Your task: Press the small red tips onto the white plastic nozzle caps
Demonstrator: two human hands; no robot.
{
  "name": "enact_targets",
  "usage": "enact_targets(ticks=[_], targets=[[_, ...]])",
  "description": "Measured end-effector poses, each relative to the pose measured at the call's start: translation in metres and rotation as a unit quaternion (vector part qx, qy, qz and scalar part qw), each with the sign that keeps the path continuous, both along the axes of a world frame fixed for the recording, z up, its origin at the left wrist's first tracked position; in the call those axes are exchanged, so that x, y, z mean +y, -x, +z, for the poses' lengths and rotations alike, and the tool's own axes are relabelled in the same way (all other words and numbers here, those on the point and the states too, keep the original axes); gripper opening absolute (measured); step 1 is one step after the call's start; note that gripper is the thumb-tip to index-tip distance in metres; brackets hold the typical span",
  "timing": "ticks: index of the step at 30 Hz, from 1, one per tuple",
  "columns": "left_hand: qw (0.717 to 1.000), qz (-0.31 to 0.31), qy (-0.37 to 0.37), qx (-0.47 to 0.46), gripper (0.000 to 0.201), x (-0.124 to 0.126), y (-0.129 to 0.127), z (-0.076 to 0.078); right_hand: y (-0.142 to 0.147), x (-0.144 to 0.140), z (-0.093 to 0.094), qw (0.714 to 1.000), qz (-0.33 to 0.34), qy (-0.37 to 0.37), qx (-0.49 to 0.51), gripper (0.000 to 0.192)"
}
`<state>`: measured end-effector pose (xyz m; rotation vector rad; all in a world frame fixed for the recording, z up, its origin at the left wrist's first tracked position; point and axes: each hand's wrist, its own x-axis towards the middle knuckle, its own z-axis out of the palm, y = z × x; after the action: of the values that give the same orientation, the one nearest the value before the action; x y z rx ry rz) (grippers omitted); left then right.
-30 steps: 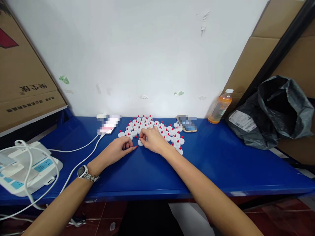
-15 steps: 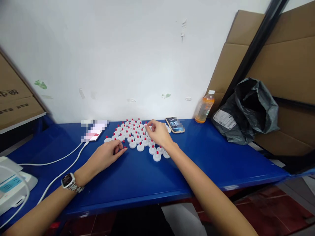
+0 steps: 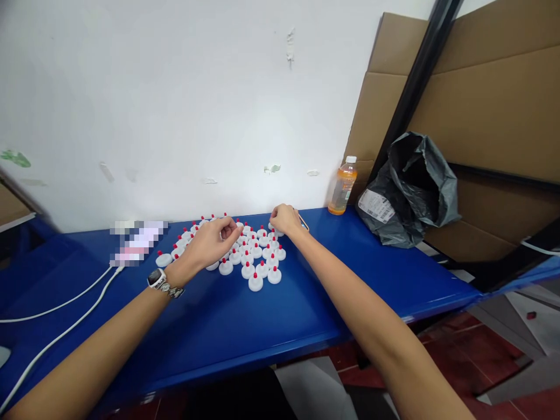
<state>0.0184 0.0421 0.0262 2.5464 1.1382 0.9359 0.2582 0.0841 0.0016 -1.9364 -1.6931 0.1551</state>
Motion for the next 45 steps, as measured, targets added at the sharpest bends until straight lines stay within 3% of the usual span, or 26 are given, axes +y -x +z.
enact_targets(ticks=[4,7,10,13,16,19,23,28,30,33,35,37,45], targets=[[1.0,-0.009,-0.02,-0.016,0.029,0.0,0.012,-0.005,0.018,-0.021,0.009,0.995,0.029,-0.068,0.064,0.013],[0.997,-0.04,-0.065,-0.019,0.028,-0.002,0.025,-0.01,0.052,-0.046,0.017,0.964,0.115,-0.143,0.19,0.011],[0.992,-0.07,-0.1,0.019,0.039,-0.005,0.046,-0.012,0.094,-0.065,0.02,0.925,0.222,-0.134,0.277,0.011],[0.993,-0.065,-0.079,0.061,0.033,-0.011,0.076,-0.016,0.13,-0.071,0.018,0.911,0.272,-0.114,0.288,0.011],[0.998,-0.036,-0.03,0.049,0.027,-0.017,0.108,-0.026,0.154,-0.069,0.014,0.931,0.28,-0.107,0.21,0.013],[0.999,-0.003,0.034,0.011,0.027,-0.019,0.128,-0.039,0.168,-0.068,0.008,0.95,0.294,-0.101,0.011,0.01],[0.997,-0.002,0.08,-0.01,0.02,-0.017,0.135,-0.046,0.179,-0.072,0.0,0.921,0.315,-0.074,-0.218,0.013],[0.996,-0.006,0.08,-0.039,0.011,-0.017,0.133,-0.043,0.182,-0.077,-0.006,0.904,0.322,-0.088,-0.267,0.014],[0.996,-0.011,0.082,-0.035,0.011,-0.02,0.13,-0.042,0.178,-0.078,-0.005,0.918,0.315,-0.112,-0.212,0.013],[0.994,-0.02,0.098,-0.034,0.015,-0.024,0.125,-0.042,0.167,-0.08,-0.001,0.946,0.297,-0.131,0.003,0.011],[0.993,-0.031,0.11,-0.039,0.019,-0.028,0.12,-0.043,0.16,-0.083,0.001,0.933,0.29,-0.121,0.175,0.011],[0.991,-0.048,0.113,-0.043,0.025,-0.032,0.115,-0.045,0.156,-0.085,-0.001,0.906,0.296,-0.105,0.286,0.015],[0.985,-0.098,0.126,-0.066,0.042,-0.043,0.104,-0.047,0.166,-0.09,-0.019,0.857,0.335,-0.076,0.384,0.026]])
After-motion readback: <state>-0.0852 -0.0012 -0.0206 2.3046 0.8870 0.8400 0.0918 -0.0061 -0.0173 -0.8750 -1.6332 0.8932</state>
